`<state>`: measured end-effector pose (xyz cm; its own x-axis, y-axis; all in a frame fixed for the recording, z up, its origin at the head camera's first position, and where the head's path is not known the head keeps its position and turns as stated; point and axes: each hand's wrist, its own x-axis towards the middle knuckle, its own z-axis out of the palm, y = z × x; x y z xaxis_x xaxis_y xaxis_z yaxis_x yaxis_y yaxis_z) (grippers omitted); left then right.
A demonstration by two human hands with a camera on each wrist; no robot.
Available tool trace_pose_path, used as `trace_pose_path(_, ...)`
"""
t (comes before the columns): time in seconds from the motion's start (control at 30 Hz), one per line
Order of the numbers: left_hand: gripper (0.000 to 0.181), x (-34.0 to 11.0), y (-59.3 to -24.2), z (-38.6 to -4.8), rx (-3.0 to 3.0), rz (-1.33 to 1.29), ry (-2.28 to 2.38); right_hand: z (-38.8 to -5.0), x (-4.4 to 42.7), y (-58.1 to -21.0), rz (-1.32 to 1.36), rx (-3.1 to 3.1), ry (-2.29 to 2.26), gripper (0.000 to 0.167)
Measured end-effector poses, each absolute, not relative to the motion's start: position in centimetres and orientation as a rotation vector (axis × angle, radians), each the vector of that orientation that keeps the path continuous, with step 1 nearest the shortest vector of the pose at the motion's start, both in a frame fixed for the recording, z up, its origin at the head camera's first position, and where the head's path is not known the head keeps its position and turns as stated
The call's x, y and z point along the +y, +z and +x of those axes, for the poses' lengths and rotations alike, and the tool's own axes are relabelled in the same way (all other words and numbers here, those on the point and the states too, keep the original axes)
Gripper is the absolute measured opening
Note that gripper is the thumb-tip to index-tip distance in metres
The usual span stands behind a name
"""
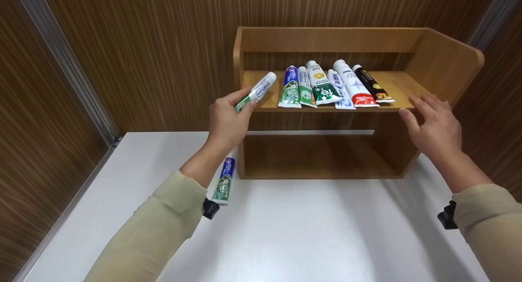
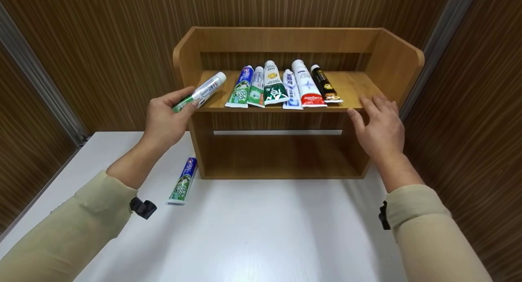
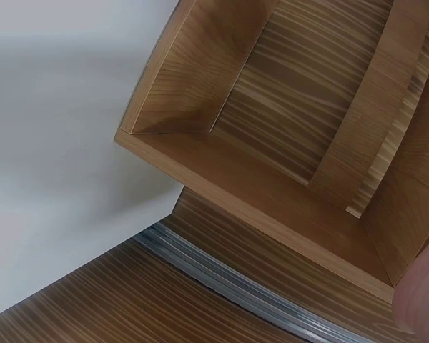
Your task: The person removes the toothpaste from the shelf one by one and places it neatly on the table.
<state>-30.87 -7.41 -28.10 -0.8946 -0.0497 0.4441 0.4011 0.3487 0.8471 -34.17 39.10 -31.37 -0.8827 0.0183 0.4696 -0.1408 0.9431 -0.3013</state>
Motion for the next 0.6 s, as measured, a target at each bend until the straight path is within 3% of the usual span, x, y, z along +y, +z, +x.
trace_pose_path(0.6,0.040,-12.2,-30.1,-26.4,-2.160,-0.333,-1.627,-34.3,39.1,-31.3,0.081,-2.620,0.463,0.069)
